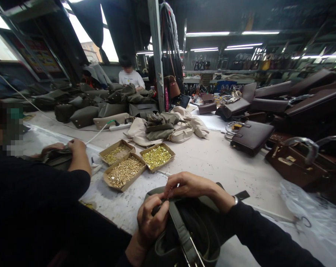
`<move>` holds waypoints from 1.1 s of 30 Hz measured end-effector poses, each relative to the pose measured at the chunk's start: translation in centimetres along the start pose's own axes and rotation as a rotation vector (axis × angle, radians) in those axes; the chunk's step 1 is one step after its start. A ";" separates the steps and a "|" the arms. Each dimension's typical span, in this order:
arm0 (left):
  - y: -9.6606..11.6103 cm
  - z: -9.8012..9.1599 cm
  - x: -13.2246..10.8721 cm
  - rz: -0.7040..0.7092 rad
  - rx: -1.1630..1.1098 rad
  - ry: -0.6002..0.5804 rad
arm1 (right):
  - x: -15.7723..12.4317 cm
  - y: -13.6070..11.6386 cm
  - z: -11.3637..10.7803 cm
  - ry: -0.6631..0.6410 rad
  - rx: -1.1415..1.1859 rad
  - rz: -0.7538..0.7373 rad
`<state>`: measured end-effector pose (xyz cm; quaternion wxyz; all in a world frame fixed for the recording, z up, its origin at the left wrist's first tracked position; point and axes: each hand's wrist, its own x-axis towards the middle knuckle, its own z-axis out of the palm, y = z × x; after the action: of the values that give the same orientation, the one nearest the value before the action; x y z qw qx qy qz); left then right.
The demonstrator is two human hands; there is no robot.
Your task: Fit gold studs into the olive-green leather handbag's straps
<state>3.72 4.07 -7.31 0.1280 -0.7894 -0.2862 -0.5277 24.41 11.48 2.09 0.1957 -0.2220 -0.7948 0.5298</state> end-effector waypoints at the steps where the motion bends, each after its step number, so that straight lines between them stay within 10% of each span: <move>1: 0.0 0.0 0.1 0.001 -0.008 0.002 | 0.0 0.1 -0.1 0.000 0.004 -0.001; 24: 0.1 -0.2 0.1 -0.026 0.017 0.022 | 0.2 -0.1 0.2 -0.010 -0.019 -0.010; 33: 0.2 -0.6 0.6 0.003 0.041 0.033 | 0.3 -1.3 0.9 -0.004 -0.402 0.012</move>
<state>3.52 3.83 -6.47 0.1495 -0.7783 -0.2935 -0.5345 23.45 10.51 3.01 0.1425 -0.2605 -0.8836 0.3621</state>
